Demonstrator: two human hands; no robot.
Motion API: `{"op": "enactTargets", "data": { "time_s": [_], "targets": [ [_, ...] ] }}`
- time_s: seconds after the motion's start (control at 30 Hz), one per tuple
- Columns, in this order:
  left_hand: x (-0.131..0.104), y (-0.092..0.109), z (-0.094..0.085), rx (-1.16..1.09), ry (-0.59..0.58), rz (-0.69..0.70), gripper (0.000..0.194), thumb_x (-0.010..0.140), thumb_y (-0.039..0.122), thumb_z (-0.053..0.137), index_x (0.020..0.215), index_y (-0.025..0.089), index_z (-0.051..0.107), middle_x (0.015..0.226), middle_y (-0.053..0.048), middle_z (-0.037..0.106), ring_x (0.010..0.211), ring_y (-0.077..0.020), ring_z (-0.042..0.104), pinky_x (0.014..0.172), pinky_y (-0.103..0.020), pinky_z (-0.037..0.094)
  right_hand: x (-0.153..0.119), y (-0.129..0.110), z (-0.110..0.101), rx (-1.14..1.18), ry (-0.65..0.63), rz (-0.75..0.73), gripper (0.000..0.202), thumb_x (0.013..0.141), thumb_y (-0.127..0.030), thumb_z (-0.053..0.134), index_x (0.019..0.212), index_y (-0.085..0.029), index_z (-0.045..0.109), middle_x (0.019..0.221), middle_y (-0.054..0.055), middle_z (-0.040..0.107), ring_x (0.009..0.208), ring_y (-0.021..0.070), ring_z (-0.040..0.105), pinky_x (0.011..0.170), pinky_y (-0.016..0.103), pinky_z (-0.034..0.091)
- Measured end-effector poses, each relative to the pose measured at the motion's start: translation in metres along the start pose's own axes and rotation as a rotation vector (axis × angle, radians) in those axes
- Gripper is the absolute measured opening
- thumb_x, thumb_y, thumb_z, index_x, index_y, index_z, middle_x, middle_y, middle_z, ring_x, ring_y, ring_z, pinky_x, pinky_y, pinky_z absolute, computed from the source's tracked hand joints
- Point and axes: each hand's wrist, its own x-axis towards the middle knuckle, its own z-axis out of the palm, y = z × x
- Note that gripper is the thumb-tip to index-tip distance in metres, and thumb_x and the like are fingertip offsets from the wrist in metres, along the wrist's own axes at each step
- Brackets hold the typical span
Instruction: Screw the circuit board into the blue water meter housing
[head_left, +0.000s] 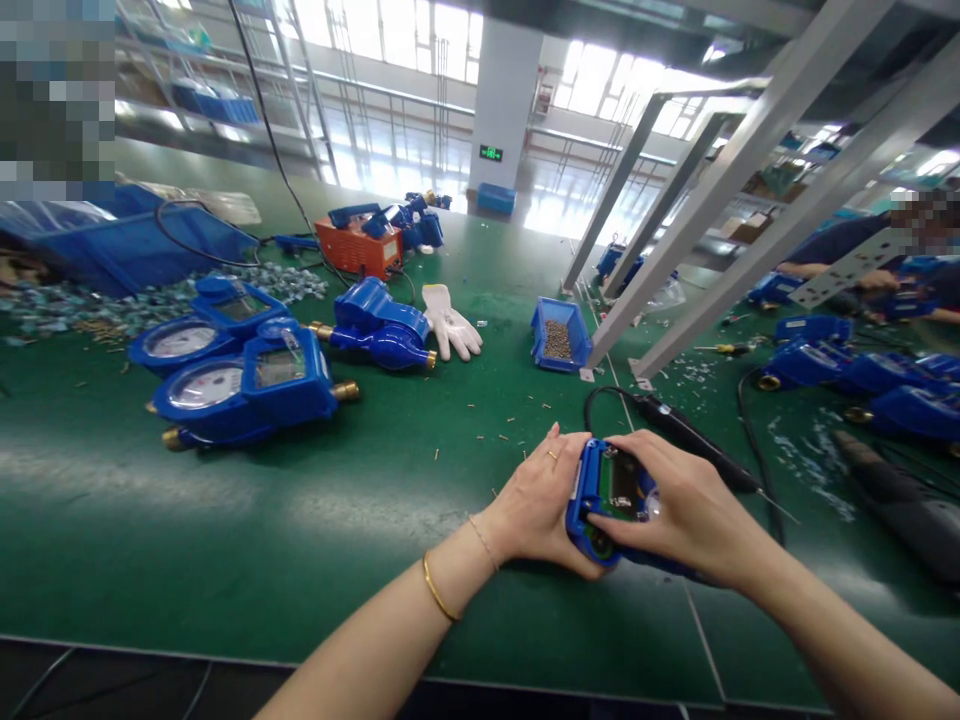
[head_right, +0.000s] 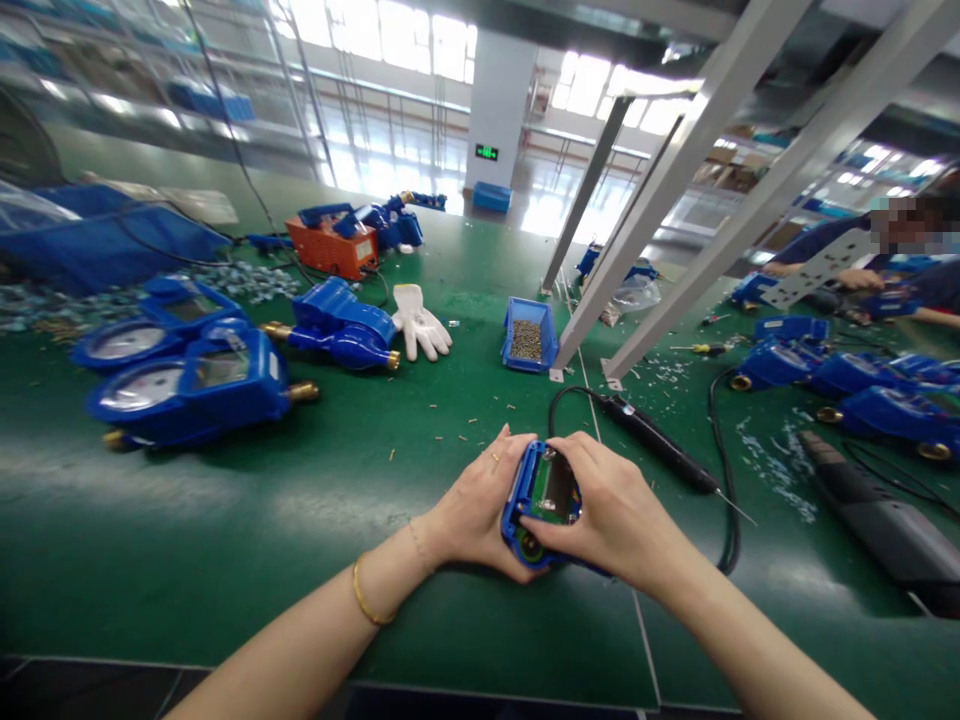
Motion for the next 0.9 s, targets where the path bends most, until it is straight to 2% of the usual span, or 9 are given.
{"op": "enactTargets", "data": {
  "time_s": [0.13, 0.3, 0.43, 0.5, 0.63, 0.77, 0.9],
  "targets": [
    [0.002, 0.0, -0.002, -0.005, 0.005, -0.014, 0.119, 0.048, 0.057, 0.088, 0.141, 0.013, 0.028, 0.136, -0.018, 0.05, 0.129, -0.0368, 0.049, 0.125, -0.057, 0.018, -0.001, 0.004, 0.0, -0.031, -0.009, -0.031, 0.053, 0.074, -0.038, 0.079, 0.115, -0.017, 0.052, 0.1, 0.006, 0.065, 0.087, 0.0217, 0.067, 0.074, 0.033, 0.056],
    [0.002, -0.002, -0.001, -0.024, -0.026, 0.005, 0.115, 0.05, 0.058, 0.087, 0.14, 0.012, 0.031, 0.134, -0.018, 0.052, 0.13, -0.0338, 0.049, 0.127, -0.053, 0.015, -0.01, -0.003, 0.01, -0.129, 0.02, 0.0, 0.053, 0.078, -0.042, 0.074, 0.118, -0.014, 0.05, 0.101, 0.009, 0.064, 0.087, 0.0234, 0.068, 0.073, 0.035, 0.056],
    [0.003, 0.002, 0.002, -0.059, -0.04, -0.028, 0.114, 0.047, 0.057, 0.089, 0.137, 0.012, 0.035, 0.134, -0.017, 0.053, 0.129, -0.0322, 0.05, 0.128, -0.05, 0.01, -0.013, -0.001, 0.01, -0.149, 0.017, 0.017, 0.054, 0.076, -0.043, 0.075, 0.116, -0.014, 0.053, 0.098, 0.008, 0.066, 0.082, 0.0232, 0.068, 0.069, 0.034, 0.056],
    [0.004, 0.005, 0.003, -0.07, -0.038, -0.045, 0.116, 0.046, 0.055, 0.091, 0.138, 0.012, 0.034, 0.134, -0.017, 0.053, 0.13, -0.0322, 0.049, 0.128, -0.05, 0.009, -0.009, 0.004, 0.006, -0.106, -0.005, 0.048, 0.051, 0.073, -0.042, 0.076, 0.112, -0.015, 0.056, 0.096, 0.007, 0.067, 0.081, 0.0225, 0.069, 0.069, 0.033, 0.055],
    [0.005, 0.008, 0.005, -0.095, -0.011, -0.079, 0.115, 0.049, 0.054, 0.09, 0.139, 0.011, 0.033, 0.134, -0.017, 0.052, 0.13, -0.0337, 0.048, 0.127, -0.055, 0.007, 0.004, 0.013, -0.002, 0.001, -0.128, 0.148, 0.048, 0.069, -0.046, 0.078, 0.103, -0.017, 0.06, 0.091, 0.004, 0.069, 0.079, 0.0222, 0.068, 0.07, 0.034, 0.054],
    [0.004, 0.007, 0.006, -0.077, -0.029, -0.052, 0.118, 0.051, 0.055, 0.089, 0.142, 0.011, 0.029, 0.138, -0.018, 0.05, 0.132, -0.035, 0.047, 0.127, -0.057, 0.007, 0.008, 0.001, 0.002, -0.058, -0.185, 0.201, 0.047, 0.072, -0.04, 0.074, 0.109, -0.015, 0.059, 0.101, 0.008, 0.065, 0.09, 0.0256, 0.066, 0.079, 0.039, 0.054],
    [0.002, 0.005, 0.007, -0.046, -0.049, -0.026, 0.119, 0.051, 0.057, 0.088, 0.143, 0.013, 0.027, 0.141, -0.018, 0.047, 0.134, -0.0341, 0.045, 0.127, -0.054, 0.008, 0.004, -0.017, 0.007, -0.219, -0.146, 0.196, 0.035, 0.068, -0.032, 0.076, 0.094, -0.016, 0.058, 0.093, 0.008, 0.058, 0.087, 0.0278, 0.061, 0.073, 0.041, 0.054]
  ]
}}
